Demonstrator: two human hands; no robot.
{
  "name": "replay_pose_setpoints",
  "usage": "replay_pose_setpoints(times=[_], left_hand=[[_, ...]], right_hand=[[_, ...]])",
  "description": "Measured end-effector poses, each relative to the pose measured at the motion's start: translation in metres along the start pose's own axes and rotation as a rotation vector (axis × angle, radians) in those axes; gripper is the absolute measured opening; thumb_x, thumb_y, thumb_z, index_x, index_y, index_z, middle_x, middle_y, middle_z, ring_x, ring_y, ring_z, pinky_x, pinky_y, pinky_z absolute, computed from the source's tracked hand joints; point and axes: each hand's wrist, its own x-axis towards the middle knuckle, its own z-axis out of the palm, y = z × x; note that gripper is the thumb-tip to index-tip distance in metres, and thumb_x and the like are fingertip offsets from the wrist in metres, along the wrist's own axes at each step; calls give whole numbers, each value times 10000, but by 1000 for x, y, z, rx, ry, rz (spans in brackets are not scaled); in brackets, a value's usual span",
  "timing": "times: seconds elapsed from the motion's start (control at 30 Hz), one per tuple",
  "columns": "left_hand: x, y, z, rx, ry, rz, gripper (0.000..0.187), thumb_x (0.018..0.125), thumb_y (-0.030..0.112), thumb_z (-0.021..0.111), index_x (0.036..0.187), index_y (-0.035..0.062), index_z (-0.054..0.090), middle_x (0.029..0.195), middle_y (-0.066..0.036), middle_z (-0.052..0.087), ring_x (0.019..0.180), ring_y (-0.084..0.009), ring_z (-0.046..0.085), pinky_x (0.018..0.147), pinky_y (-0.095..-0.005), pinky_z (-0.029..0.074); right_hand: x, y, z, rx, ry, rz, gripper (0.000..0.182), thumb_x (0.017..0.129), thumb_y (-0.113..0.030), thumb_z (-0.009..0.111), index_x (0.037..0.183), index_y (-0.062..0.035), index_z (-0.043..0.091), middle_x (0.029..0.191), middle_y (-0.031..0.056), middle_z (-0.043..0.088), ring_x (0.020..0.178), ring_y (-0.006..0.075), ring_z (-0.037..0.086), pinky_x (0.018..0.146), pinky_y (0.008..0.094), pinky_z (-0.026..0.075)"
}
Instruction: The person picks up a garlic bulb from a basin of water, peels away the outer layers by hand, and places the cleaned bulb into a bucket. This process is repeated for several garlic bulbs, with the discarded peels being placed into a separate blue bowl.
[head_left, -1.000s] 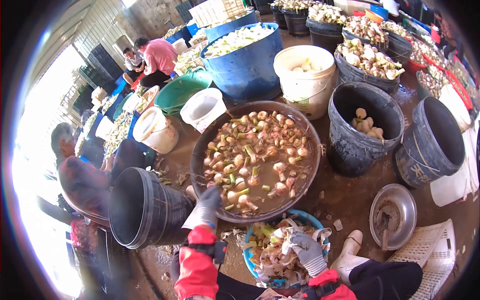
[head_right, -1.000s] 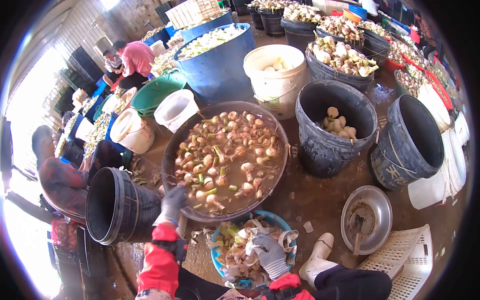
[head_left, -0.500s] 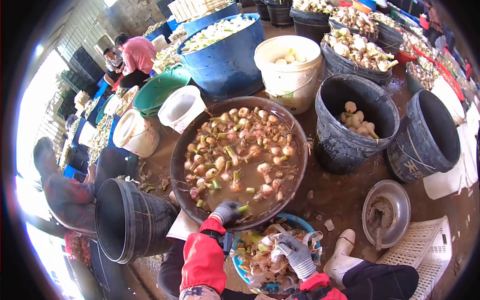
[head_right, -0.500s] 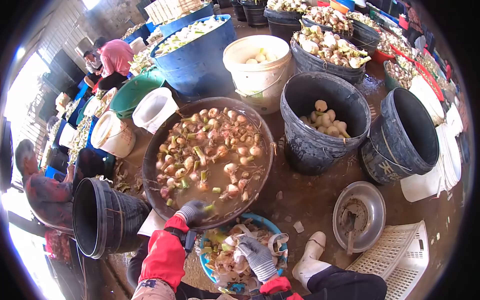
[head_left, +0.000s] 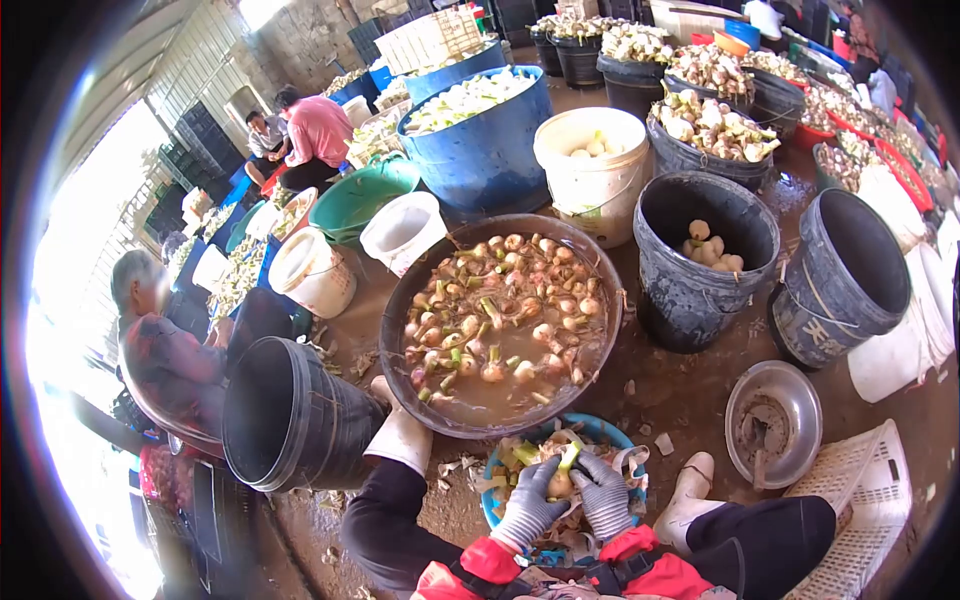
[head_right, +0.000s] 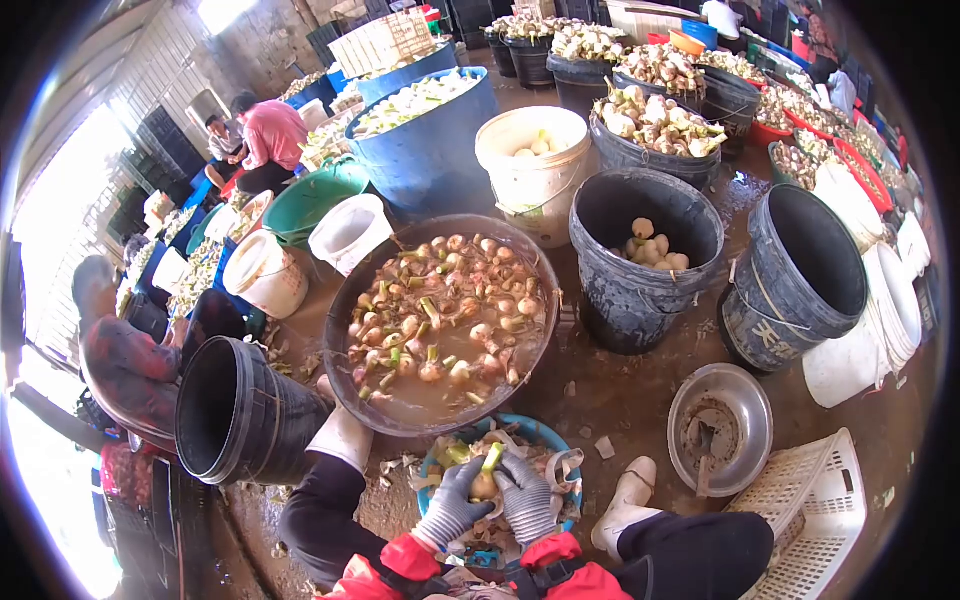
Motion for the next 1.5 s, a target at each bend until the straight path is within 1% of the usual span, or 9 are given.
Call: replay_pose_setpoints(times=[0.27,0.37,0.47,0.73,1.0,1.13,1.27,1.37,1.5], left_hand=[[-27,19,-8,128,16,55,820,678,216,792,1379,44,403,1111,-234,559,972,-344,613,859,-372,498],[-30,-11,1,-1000,-76,-186,786,747,163,755,1390,-29,347,1202,-175,561,1046,-263,601,873,-351,494],[-36,3,-10,-1784,-168,-268,641,778,126,713,1332,30,404,1245,-143,519,1153,-270,527,992,-403,439],[-42,-8,-5,-1030,-28,-241,551,781,113,709,1269,28,467,1105,-138,585,971,-264,616,785,-376,554],[-39,-11,18,-1625,-65,-379,509,942,459,402,1294,95,447,1182,-58,582,1076,-228,547,899,-357,445],[-30,-18,19,-1482,-122,-432,736,831,566,593,1354,90,388,1164,-88,580,970,-221,579,739,-308,506],[-36,3,-2,-113,254,165,941,714,395,803,1387,-37,307,1227,-143,519,1034,-238,574,835,-282,514],[-22,-10,7,-895,133,12,784,800,387,725,1365,-12,355,1213,-146,535,1047,-256,585,826,-305,525],[-20,-4,16,-1190,120,-187,577,888,372,612,1317,38,421,1166,-122,564,1054,-259,593,792,-356,548]], right_hand=[[-4,34,-5,-439,20,-171,324,874,-40,547,1194,3,571,1045,180,655,986,277,631,883,329,478],[-6,5,-17,96,-201,49,310,869,-53,536,1166,18,591,1099,112,645,1007,188,602,915,302,455],[-12,-21,-22,28,-291,74,313,879,-62,525,1174,22,590,1135,112,629,1055,182,582,947,291,431],[-17,-8,-8,-121,-178,21,349,881,-88,578,1215,10,567,1130,126,641,1039,196,590,927,297,443],[-18,-9,-9,277,-213,-1,318,897,-134,575,1185,-1,597,1111,82,640,963,155,598,867,282,469],[-21,-20,-16,104,-170,186,347,910,-156,577,1214,13,577,1127,60,633,991,121,587,891,251,457],[-21,-18,-12,347,-111,275,318,901,-94,581,1199,18,586,1108,63,635,977,121,598,851,244,484],[-18,-17,-14,436,-112,283,318,899,-71,582,1206,14,581,1107,65,630,972,118,598,853,236,486],[-19,-18,-14,519,-74,218,305,903,-84,585,1191,16,589,1107,63,628,979,112,591,861,242,481]])
